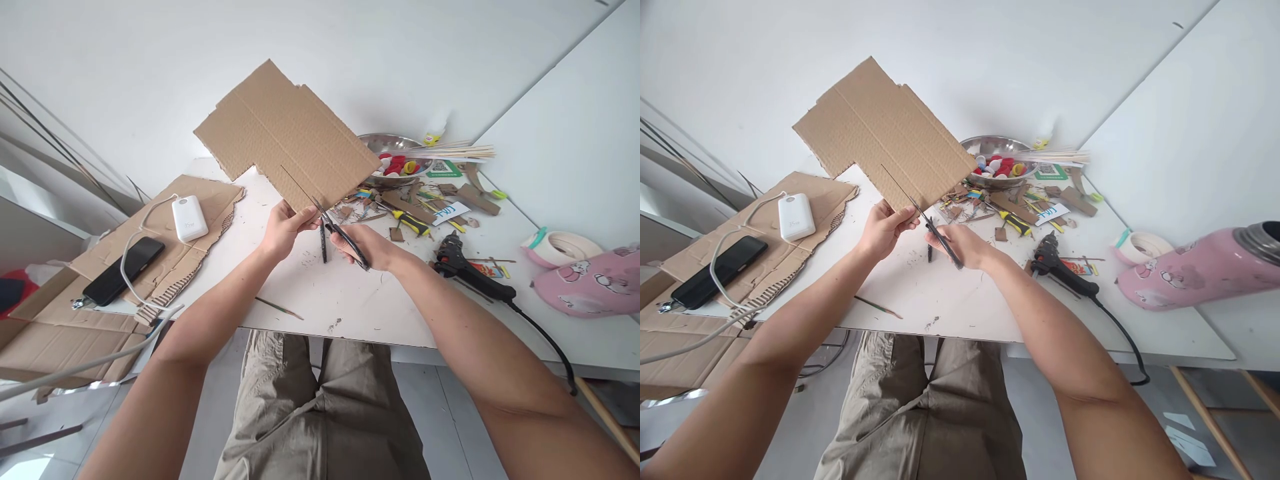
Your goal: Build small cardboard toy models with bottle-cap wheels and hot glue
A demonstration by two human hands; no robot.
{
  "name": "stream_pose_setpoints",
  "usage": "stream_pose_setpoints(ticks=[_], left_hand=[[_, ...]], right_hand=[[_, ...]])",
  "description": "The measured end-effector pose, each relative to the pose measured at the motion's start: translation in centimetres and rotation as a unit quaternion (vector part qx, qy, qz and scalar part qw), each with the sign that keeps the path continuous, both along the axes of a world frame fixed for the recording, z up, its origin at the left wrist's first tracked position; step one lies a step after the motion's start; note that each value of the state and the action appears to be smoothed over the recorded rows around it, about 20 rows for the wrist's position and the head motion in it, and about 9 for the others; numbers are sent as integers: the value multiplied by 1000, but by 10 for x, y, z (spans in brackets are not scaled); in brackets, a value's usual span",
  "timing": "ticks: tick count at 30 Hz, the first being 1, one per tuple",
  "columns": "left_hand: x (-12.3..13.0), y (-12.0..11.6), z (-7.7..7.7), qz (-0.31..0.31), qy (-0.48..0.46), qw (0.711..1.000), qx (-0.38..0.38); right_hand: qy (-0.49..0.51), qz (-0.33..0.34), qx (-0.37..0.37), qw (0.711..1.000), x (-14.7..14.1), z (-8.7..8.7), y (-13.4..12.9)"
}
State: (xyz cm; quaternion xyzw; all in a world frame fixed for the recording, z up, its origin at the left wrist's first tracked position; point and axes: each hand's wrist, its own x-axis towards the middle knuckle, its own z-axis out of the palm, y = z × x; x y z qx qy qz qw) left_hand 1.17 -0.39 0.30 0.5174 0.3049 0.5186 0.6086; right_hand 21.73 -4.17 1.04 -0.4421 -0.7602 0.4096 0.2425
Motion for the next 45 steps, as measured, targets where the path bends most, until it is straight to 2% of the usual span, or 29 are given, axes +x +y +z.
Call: stream_pose_setpoints(ticks=[5,13,17,20,24,27,31,35,41,45], left_hand=[[-1,2,0,5,8,1000,-1],[-4,6,-1,-6,14,1000,11],[-6,10,-2,21,28,999,-10],[-8,12,-4,25,35,999,-26],[-6,12,-8,-26,59,998,-23],[-4,9,-9,-33,59,998,-14],[-3,6,-6,-50,48,998,2],[-3,5,-3,-64,45,997,10],[-3,4,-1,-51,51,997,19],[-7,8,1,-11,69,997,19]], right_hand=[[-2,-17,7,1000,-1,0,-2],[-38,-45,44,997,-6,11,-6],[-34,-40,37,998,-4,12,-6],[-15,-31,-6,999,0,5,-3],[7,-27,-28,999,2,-15,7],[35,-25,-41,998,1,-23,12],[67,-19,-55,996,-2,-11,5],[52,-42,-51,996,-5,4,-5],[20,-58,-20,998,-7,6,-7],[23,-54,-22,998,-8,8,-8]])
